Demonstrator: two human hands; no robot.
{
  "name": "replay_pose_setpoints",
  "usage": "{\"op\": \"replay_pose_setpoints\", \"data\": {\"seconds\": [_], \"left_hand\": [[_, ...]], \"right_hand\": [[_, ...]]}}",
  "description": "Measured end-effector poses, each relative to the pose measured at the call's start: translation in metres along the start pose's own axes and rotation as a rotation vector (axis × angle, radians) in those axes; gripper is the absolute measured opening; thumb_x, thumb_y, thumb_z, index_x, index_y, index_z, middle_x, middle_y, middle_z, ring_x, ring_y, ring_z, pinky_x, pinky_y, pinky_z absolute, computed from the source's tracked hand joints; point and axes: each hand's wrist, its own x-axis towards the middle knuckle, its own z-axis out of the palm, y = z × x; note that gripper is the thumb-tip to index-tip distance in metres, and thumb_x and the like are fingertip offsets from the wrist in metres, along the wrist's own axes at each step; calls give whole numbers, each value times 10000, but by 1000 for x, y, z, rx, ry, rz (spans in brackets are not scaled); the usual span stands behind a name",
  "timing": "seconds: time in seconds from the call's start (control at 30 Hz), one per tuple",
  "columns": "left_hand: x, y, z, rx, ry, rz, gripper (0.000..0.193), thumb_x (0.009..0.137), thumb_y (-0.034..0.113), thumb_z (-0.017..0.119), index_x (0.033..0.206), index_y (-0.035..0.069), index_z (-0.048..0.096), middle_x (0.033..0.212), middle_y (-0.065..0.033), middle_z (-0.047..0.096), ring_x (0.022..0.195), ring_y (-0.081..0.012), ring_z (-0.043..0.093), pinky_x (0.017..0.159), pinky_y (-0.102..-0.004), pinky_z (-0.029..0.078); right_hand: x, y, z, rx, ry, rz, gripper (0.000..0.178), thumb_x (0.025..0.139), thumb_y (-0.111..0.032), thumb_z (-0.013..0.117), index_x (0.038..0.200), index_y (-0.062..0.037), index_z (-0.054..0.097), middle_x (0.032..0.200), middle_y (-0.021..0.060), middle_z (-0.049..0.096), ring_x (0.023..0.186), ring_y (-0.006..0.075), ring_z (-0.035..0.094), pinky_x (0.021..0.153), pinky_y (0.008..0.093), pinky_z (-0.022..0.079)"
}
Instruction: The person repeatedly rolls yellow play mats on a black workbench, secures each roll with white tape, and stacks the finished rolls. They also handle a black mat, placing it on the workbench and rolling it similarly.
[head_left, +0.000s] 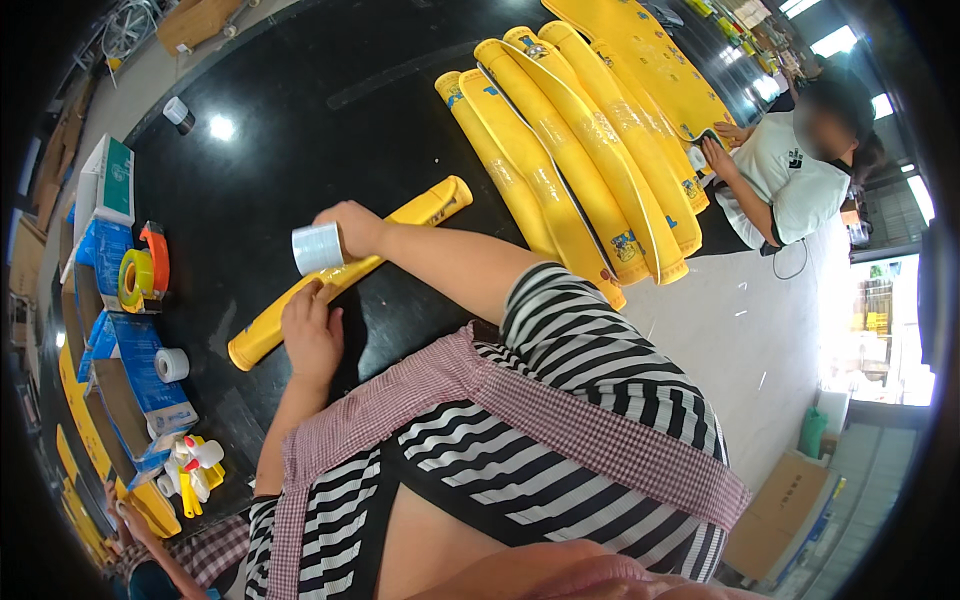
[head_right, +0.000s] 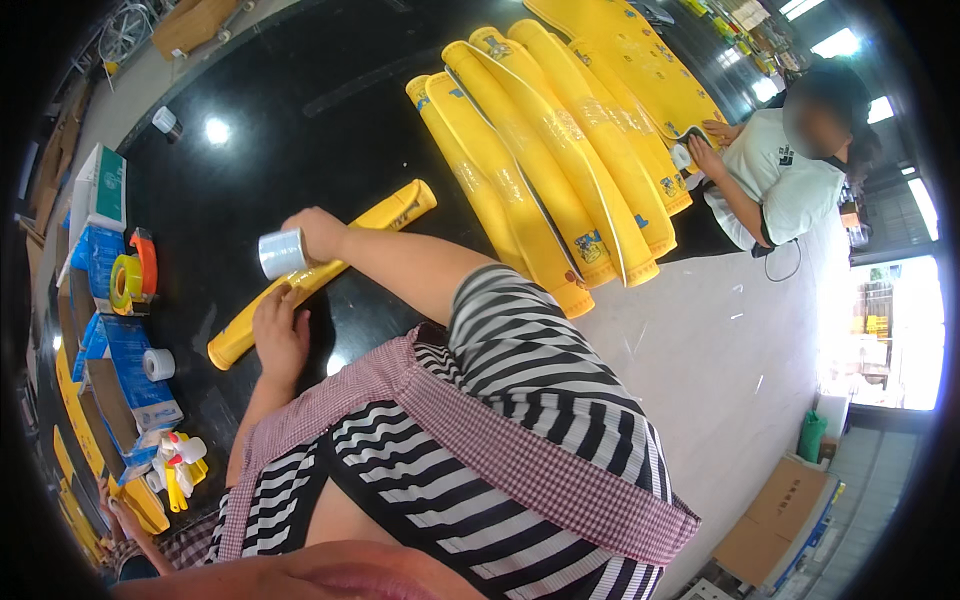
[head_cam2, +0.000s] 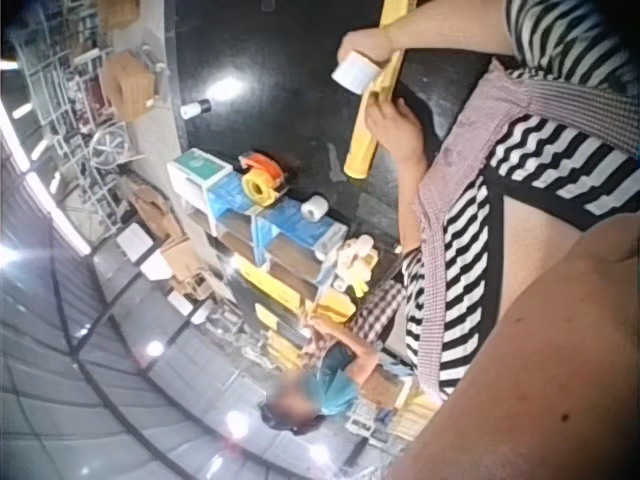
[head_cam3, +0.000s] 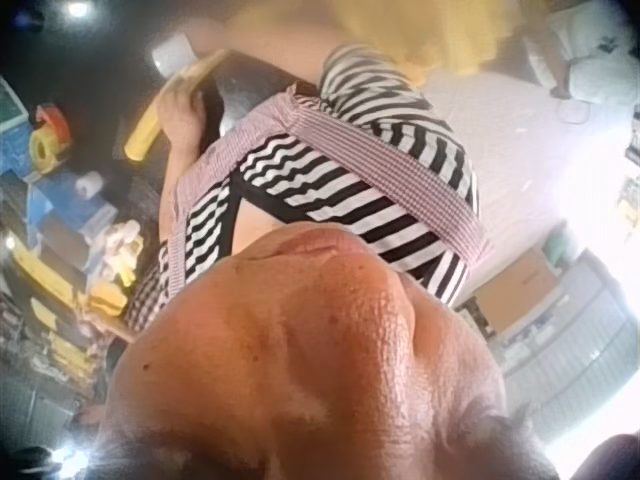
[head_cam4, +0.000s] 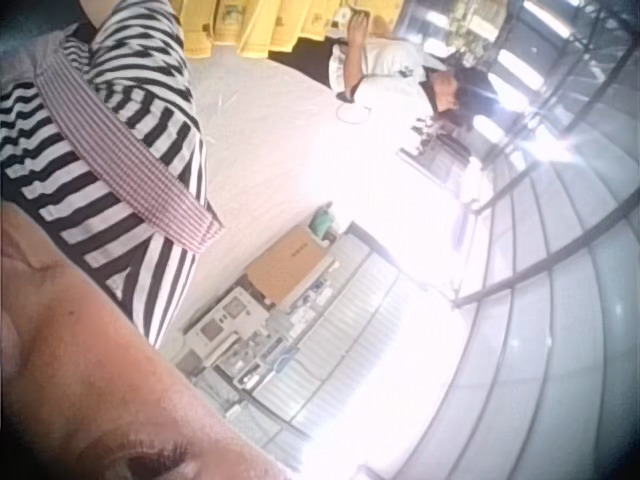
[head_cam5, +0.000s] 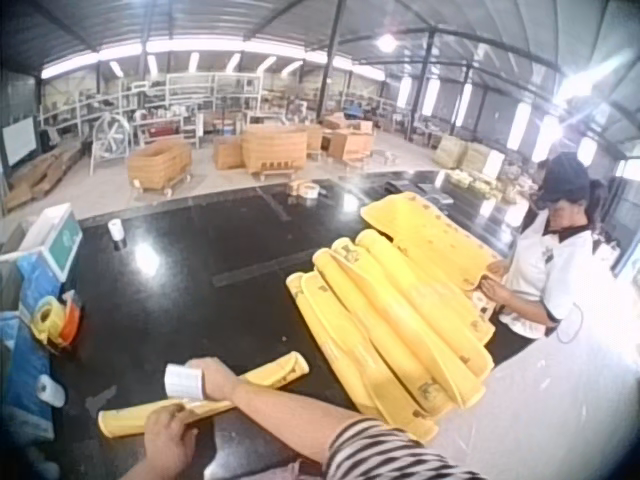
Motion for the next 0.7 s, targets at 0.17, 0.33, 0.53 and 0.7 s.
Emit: {"op": "replay_pose_setpoints", "data": {"seconds": [0.17, 0.33, 0.53, 0.7], "left_hand": [[20, -25, 31, 230, -54, -41, 867, 852, 224, 770, 1585, 5, 362, 1598, -214, 412, 1481, -409, 387, 1250, -549, 251], [74, -78, 21, 42, -11, -52, 518, 800, 231, 816, 1266, 80, 648, 1268, -157, 621, 1208, -398, 570, 1049, -509, 447], [73, -83, 25, 158, -138, -100, 466, 792, 271, 813, 1194, 103, 647, 1142, -90, 617, 1118, -324, 597, 944, -452, 487], [29, -19, 3, 50, -304, -195, 507, 796, 282, 835, 1218, 78, 641, 1165, -118, 627, 1112, -339, 597, 978, -455, 479]], "right_hand": [[34, 12, -2, 405, 165, 41, 213, 833, -86, 815, 1043, -49, 796, 1042, 124, 793, 964, 245, 768, 887, 342, 593], [7, 9, 8, 469, 123, -108, 230, 908, -65, 718, 1134, -42, 756, 1105, 91, 765, 1043, 198, 727, 931, 346, 575], [-32, -7, 11, 186, 127, -444, 283, 903, -94, 710, 1184, -71, 735, 1225, 138, 739, 1197, 336, 674, 1078, 396, 510], [-110, -34, 15, 9, 97, -478, 324, 910, -173, 731, 1216, -65, 725, 1312, 153, 710, 1291, 336, 640, 1178, 464, 444]]}}
